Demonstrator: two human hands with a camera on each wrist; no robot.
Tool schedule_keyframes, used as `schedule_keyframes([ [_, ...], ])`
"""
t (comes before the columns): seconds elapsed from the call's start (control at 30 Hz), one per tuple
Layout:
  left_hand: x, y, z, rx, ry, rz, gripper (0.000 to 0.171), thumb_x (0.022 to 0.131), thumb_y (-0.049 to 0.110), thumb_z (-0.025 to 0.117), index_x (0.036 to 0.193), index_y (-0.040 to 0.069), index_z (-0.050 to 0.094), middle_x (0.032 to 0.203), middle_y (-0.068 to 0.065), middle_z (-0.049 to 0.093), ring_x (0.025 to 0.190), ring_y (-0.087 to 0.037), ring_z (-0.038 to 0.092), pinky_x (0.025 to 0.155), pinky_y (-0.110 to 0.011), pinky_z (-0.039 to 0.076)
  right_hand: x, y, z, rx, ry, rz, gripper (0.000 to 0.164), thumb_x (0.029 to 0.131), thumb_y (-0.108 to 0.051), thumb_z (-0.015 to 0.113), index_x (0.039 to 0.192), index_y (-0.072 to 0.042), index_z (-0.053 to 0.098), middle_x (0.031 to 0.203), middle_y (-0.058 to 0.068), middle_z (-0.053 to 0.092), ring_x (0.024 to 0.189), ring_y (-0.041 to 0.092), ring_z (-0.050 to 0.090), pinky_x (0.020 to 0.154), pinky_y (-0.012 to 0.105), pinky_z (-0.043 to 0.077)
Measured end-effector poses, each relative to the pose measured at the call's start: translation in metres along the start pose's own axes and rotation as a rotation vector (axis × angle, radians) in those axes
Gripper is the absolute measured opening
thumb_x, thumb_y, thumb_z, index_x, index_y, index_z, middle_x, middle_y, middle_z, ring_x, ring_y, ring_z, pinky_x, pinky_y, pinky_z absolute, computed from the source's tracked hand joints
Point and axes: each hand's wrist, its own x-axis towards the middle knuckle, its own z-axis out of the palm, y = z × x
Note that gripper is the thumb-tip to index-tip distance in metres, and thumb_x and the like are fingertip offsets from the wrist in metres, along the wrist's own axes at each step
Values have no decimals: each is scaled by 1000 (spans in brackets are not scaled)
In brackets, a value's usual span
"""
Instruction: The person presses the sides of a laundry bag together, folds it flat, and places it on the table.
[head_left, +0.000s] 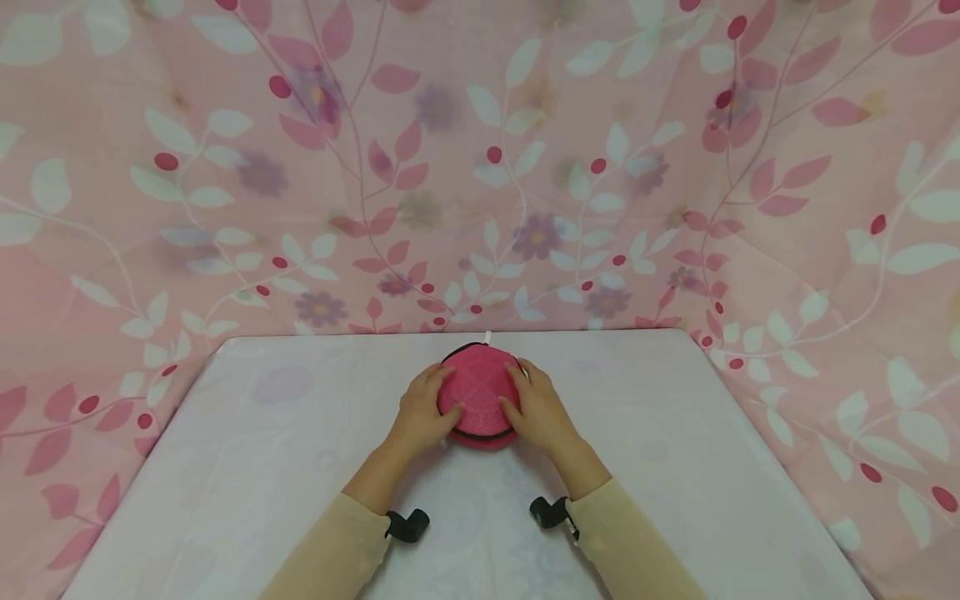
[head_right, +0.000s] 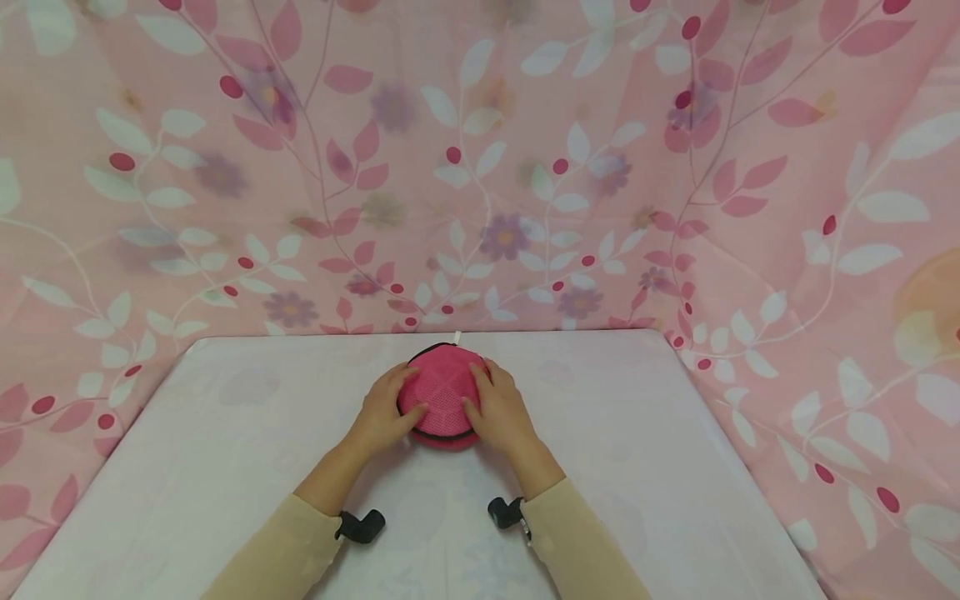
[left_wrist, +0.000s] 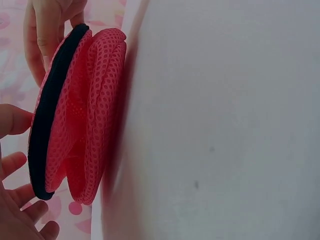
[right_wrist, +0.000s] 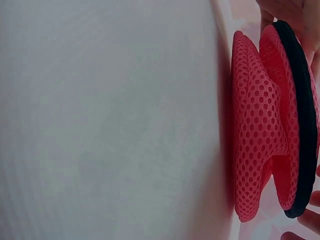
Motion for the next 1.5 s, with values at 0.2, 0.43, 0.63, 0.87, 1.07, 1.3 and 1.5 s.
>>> schedule_keyframes([
  [0.2,1,-1,-1,143,-54,74,66,92,38,67,148,12,47,155,-16,37,145,-37,30,109,-64,28,1,0,-1,-60,10,-94,61,94,-28,70,144,0,51,148,25,44,136,41,42,110,56,35],
  [0.43,1,2,-4,199,-107,111,67,94,45,63,150,14,45,158,-18,34,146,-43,24,112,-63,23,5,-1,-3,-151,-101,-78,64,96,-38,65,150,-8,46,155,19,37,143,38,34,114,61,27],
  [0.63,2,2,-4,240,-140,105,70,93,49,62,152,16,44,159,-18,32,147,-43,22,114,-63,20,7,-5,-6,-224,-215,-47,68,98,-46,59,154,-13,39,161,16,30,148,37,25,113,66,24],
  [0.87,3,-1,-2,296,-188,103,72,93,54,59,153,18,42,162,-17,27,149,-42,18,115,-64,18,8,-6,-7,-252,-295,-39,72,99,-54,53,157,-16,35,164,14,24,151,35,18,114,66,20],
  [1.07,3,-2,1,316,-188,132,72,93,54,60,153,19,43,161,-16,28,148,-43,21,113,-66,20,7,-5,-4,-268,-335,-43,75,98,-57,51,158,-17,31,165,13,21,151,35,18,113,68,20],
  [1.3,2,-5,4,310,-214,114,74,92,54,61,154,19,42,162,-15,28,148,-42,22,114,-66,20,7,-4,-1,-272,-380,-38,77,97,-58,52,159,-18,29,165,13,20,151,35,17,113,68,20],
  [1.5,2,-3,4,319,-239,107,72,93,53,61,154,19,42,161,-16,30,147,-41,24,113,-67,21,6,-4,-2,-267,-427,-16,76,98,-56,52,159,-18,28,165,13,19,151,36,17,113,67,20],
])
